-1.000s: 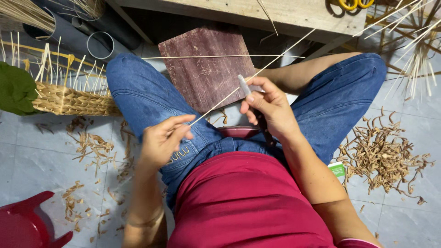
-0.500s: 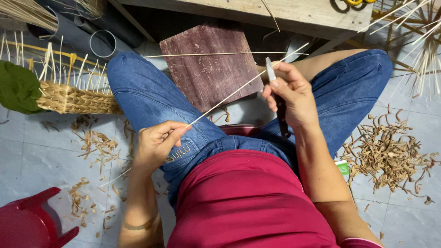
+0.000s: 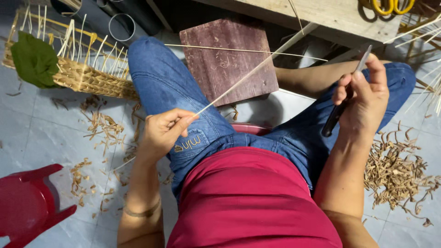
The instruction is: The person sits on the floor and uses a small knife to shave and sharpen the ends of thin bamboo sticks, rotating each stick to peel the surface and point the tip, then sets finished sticks on the workbench with a pile of similar sticks.
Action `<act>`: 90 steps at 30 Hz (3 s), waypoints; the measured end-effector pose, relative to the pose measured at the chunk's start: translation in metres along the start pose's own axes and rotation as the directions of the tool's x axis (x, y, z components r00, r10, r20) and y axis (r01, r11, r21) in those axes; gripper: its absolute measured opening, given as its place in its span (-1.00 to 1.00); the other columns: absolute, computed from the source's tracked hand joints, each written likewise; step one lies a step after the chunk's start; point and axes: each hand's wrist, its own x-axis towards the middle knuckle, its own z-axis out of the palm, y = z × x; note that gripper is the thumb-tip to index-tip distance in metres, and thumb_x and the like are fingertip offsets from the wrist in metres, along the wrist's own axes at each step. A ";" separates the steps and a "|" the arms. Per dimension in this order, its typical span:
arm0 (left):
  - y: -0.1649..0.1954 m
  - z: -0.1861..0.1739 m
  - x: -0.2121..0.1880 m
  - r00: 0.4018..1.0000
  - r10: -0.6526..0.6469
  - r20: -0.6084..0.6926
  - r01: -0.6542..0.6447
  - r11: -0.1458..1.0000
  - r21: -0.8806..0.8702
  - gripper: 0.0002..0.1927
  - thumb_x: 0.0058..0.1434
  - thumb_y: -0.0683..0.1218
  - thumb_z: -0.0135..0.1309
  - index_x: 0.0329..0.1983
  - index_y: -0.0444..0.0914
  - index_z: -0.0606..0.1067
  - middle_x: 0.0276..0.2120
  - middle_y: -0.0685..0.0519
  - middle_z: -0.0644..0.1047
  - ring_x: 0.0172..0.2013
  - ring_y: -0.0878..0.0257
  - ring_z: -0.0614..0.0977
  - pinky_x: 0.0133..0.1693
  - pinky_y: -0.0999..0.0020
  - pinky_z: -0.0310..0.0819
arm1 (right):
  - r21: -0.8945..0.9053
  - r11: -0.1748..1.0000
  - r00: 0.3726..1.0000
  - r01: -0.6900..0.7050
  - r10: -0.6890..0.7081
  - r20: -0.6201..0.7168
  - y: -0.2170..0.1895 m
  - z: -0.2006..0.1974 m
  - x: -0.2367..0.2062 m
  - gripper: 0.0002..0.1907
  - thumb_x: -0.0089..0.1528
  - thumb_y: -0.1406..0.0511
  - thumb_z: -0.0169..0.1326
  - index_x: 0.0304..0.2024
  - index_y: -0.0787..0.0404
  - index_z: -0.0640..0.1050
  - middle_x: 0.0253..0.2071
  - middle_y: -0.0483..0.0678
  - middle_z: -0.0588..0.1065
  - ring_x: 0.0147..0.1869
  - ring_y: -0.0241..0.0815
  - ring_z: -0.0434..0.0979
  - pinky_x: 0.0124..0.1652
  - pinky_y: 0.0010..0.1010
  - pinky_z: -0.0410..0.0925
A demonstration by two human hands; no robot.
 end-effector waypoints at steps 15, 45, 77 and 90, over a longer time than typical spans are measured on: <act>0.003 0.043 0.018 0.992 -0.010 0.128 0.020 0.997 -0.076 -0.81 0.35 -0.07 0.14 -0.11 -0.24 0.67 -0.60 0.20 0.54 -0.54 0.54 0.51 -0.52 0.58 0.33 | -0.291 0.912 0.821 -0.289 0.393 0.414 0.047 0.100 -0.047 -0.63 0.42 0.40 0.01 0.28 0.28 0.42 -0.32 -0.04 0.53 -0.42 -0.40 0.40 -0.40 -0.60 0.29; 0.004 0.016 0.009 0.989 -0.048 0.139 0.047 0.999 0.006 -0.81 0.34 -0.08 0.12 -0.13 -0.25 0.66 -0.55 0.15 0.60 -0.55 0.50 0.55 -0.51 0.54 0.41 | -0.180 0.968 0.948 -0.173 0.214 0.235 0.013 0.045 -0.035 -0.44 0.35 0.40 0.08 0.42 0.27 0.35 -0.38 0.00 0.55 -0.52 -0.32 0.41 -0.46 -0.57 0.30; 0.009 0.030 0.022 0.993 -0.016 0.120 0.020 0.999 -0.032 -0.82 0.35 -0.08 0.13 -0.13 -0.25 0.66 -0.55 0.18 0.57 -0.52 0.54 0.53 -0.48 0.58 0.38 | -0.286 0.882 0.791 -0.375 0.465 0.398 0.038 0.084 -0.042 -0.48 0.35 0.38 0.03 0.38 0.20 0.35 -0.36 -0.02 0.57 -0.48 -0.37 0.45 -0.41 -0.60 0.34; 0.009 0.027 0.017 0.989 0.008 0.145 -0.009 1.000 0.004 -0.81 0.35 -0.04 0.12 -0.13 -0.21 0.66 -0.52 0.19 0.62 -0.53 0.51 0.60 -0.49 0.55 0.45 | -0.213 0.949 0.942 -0.232 0.274 0.195 0.040 0.051 -0.020 -0.71 0.42 0.40 0.03 0.19 0.32 0.50 -0.33 -0.01 0.55 -0.46 -0.35 0.43 -0.42 -0.56 0.32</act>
